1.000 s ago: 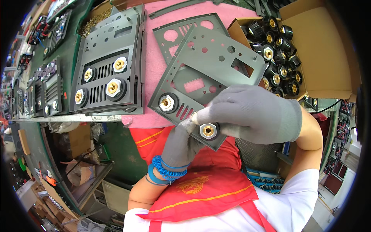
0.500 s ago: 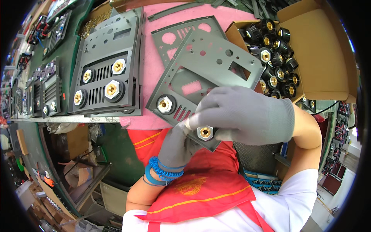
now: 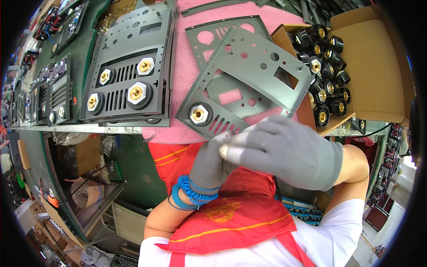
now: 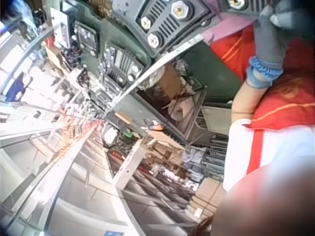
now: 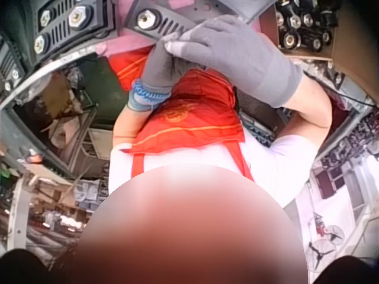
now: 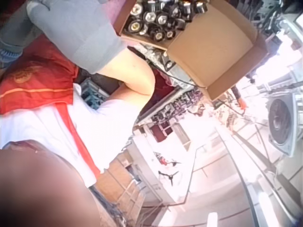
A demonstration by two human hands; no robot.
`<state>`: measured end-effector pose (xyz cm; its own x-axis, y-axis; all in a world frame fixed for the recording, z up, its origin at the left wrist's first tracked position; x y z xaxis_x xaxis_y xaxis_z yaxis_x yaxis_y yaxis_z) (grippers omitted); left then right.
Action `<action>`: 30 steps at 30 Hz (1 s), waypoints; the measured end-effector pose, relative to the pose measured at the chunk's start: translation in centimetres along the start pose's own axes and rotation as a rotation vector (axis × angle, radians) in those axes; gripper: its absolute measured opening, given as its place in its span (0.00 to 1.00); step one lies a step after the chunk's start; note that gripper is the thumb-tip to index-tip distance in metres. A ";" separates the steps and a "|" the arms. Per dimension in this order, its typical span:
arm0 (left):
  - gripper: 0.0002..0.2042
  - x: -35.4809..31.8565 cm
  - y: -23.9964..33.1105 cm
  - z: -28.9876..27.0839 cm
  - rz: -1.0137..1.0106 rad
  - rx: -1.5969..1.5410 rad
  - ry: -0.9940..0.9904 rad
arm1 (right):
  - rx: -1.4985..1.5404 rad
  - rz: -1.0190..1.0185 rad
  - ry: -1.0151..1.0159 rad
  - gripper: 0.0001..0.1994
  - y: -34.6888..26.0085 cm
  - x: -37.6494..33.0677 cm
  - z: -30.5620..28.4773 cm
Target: Installing circular connector components into a metal panel chassis on an assembly line.
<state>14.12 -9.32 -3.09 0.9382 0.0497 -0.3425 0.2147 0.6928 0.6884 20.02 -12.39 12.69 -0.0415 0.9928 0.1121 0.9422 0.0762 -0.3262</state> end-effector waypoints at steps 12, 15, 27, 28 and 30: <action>0.12 -0.7 0.1 0.0 -0.054 0.085 0.172 | 0.206 0.191 -0.098 0.24 1.1 -1.3 0.5; 0.12 -1.8 3.6 2.1 0.099 0.512 0.113 | 0.185 0.282 0.038 0.23 0.7 -2.2 -0.1; 0.12 -5.4 18.0 5.1 0.970 0.403 0.178 | -0.234 0.161 0.378 0.49 -1.3 3.3 -7.4; 0.12 -5.2 18.6 4.6 0.937 0.396 0.191 | 0.016 0.293 0.380 0.55 0.4 3.7 -6.9; 0.12 -5.9 20.1 3.5 0.919 0.399 0.231 | 0.391 0.435 0.300 0.50 1.2 7.2 -5.5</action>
<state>13.87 1.82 15.02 0.7193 0.6067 0.3384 -0.4459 0.0296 0.8946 22.67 -5.61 18.23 0.4636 0.8763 0.1310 0.6593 -0.2424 -0.7117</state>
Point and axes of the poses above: each hand's wrist, its own x-axis towards the middle knuckle, its own z-axis out of the palm, y = z × x, the point moved 9 cm from there along x, towards the middle knuckle, and after that the axes turned 4 degrees about -x, right-handed, at the moved point
